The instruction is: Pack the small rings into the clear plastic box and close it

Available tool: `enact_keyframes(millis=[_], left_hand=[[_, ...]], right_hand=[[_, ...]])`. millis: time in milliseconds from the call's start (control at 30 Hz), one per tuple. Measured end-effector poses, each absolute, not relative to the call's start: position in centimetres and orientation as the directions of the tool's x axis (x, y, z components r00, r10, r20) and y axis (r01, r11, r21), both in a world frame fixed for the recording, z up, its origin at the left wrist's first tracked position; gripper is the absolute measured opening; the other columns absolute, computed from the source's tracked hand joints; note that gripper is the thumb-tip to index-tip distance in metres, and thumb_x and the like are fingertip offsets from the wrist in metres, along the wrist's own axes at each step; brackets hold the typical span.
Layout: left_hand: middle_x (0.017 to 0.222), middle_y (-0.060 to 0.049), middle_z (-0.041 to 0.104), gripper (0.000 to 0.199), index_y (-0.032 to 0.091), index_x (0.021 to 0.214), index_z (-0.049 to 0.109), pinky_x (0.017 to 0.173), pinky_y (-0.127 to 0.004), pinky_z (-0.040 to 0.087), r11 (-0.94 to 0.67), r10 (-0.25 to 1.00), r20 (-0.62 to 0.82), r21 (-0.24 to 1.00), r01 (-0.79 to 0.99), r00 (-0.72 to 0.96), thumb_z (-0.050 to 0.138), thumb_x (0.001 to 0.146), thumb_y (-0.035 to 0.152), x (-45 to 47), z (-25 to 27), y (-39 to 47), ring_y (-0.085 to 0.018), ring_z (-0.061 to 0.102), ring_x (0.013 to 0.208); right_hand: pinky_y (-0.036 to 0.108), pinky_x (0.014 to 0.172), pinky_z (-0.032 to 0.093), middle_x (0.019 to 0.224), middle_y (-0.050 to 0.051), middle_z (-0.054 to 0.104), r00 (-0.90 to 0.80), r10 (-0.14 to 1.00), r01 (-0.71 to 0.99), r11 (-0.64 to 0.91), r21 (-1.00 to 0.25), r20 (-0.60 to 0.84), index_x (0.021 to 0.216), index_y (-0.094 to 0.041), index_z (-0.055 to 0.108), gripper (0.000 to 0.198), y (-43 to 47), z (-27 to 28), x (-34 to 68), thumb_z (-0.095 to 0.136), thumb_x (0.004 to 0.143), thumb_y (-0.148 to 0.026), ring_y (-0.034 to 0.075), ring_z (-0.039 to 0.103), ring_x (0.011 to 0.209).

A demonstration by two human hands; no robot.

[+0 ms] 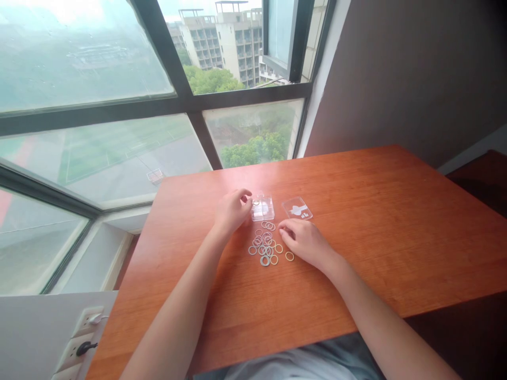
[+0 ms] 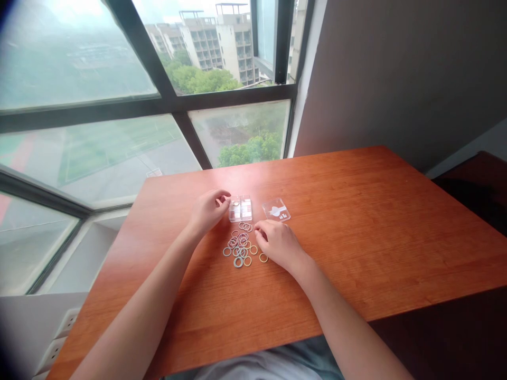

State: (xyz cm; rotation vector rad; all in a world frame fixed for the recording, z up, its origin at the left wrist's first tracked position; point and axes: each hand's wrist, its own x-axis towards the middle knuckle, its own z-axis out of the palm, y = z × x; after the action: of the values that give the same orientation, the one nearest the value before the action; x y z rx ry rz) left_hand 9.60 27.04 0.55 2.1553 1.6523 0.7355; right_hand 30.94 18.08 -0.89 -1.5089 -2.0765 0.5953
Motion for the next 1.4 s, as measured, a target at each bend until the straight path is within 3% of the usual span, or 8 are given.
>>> enact_keyframes(millis=[167, 333, 667, 900, 1200, 1400], left_hand=[[0.078, -0.001, 0.067, 0.033, 0.02, 0.112, 0.064, 0.065, -0.024, 0.044, -0.205, 0.978, 0.117, 0.642, 0.739, 0.17, 0.054, 0.085, 0.034, 9.1, -0.3, 26.8, -0.014, 0.06, 0.068], [0.07, -0.001, 0.068, 0.035, 0.019, 0.114, 0.064, 0.063, -0.025, 0.043, -0.159, 0.983, 0.036, 0.642, 0.75, 0.178, 0.054, 0.085, 0.037, 9.6, 0.0, 27.1, -0.015, 0.062, 0.066], [0.074, -0.001, 0.068, 0.029, 0.02, 0.107, 0.066, 0.062, -0.025, 0.041, -0.148, 0.988, 0.053, 0.623, 0.768, 0.148, 0.053, 0.086, 0.036, 9.5, -0.1, 26.4, -0.015, 0.061, 0.067], [0.076, -0.001, 0.067, 0.026, 0.021, 0.107, 0.063, 0.064, -0.026, 0.041, -0.128, 0.991, 0.052, 0.615, 0.778, 0.122, 0.053, 0.084, 0.028, 9.5, 0.6, 25.6, -0.015, 0.06, 0.069], [0.067, 0.001, 0.06, 0.007, 0.018, 0.072, 0.054, 0.057, -0.023, 0.036, -0.213, 0.976, 0.178, 0.649, 0.73, 0.125, 0.054, 0.077, 0.023, 8.2, 1.8, 24.2, -0.012, 0.054, 0.061], [0.064, 0.002, 0.057, 0.006, 0.017, 0.071, 0.054, 0.058, -0.022, 0.037, -0.228, 0.974, 0.169, 0.711, 0.665, 0.153, 0.054, 0.076, 0.02, 7.8, 1.0, 22.7, -0.011, 0.053, 0.06]], right_hand=[[0.027, 0.072, 0.044, 0.085, 0.002, 0.07, -0.242, 0.958, 0.728, 0.285, -0.624, 0.155, 0.088, -0.021, 0.067, 0.015, 18.2, -1.0, 31.2, 0.053, 0.086, -0.017, 0.016, 0.063, 0.076], [0.027, 0.072, 0.044, 0.085, 0.002, 0.07, -0.257, 0.956, 0.746, 0.288, -0.601, 0.14, 0.088, -0.021, 0.067, 0.015, 18.2, -0.9, 31.2, 0.052, 0.086, -0.017, 0.016, 0.062, 0.077], [0.026, 0.069, 0.041, 0.081, 0.002, 0.066, -0.328, 0.94, 0.749, 0.322, -0.579, 0.099, 0.082, -0.02, 0.064, 0.015, 18.0, -0.2, 31.6, 0.051, 0.086, -0.016, 0.014, 0.057, 0.073], [0.025, 0.063, 0.036, 0.079, -0.001, 0.065, -0.389, 0.921, 0.776, 0.316, -0.546, -0.021, 0.081, -0.021, 0.062, 0.004, 17.1, 1.3, 31.2, 0.059, 0.083, -0.022, 0.013, 0.056, 0.07], [0.028, 0.057, 0.028, 0.08, 0.001, 0.066, -0.383, 0.918, 0.884, 0.334, -0.328, -0.098, 0.075, -0.021, 0.059, 0.012, 16.8, 1.9, 29.9, 0.052, 0.084, -0.021, 0.015, 0.058, 0.069], [0.027, 0.056, 0.027, 0.075, 0.001, 0.065, -0.389, 0.916, 0.874, 0.336, -0.35, -0.093, 0.07, -0.021, 0.058, 0.012, 17.1, 1.7, 29.9, 0.053, 0.08, -0.018, 0.014, 0.056, 0.066]])
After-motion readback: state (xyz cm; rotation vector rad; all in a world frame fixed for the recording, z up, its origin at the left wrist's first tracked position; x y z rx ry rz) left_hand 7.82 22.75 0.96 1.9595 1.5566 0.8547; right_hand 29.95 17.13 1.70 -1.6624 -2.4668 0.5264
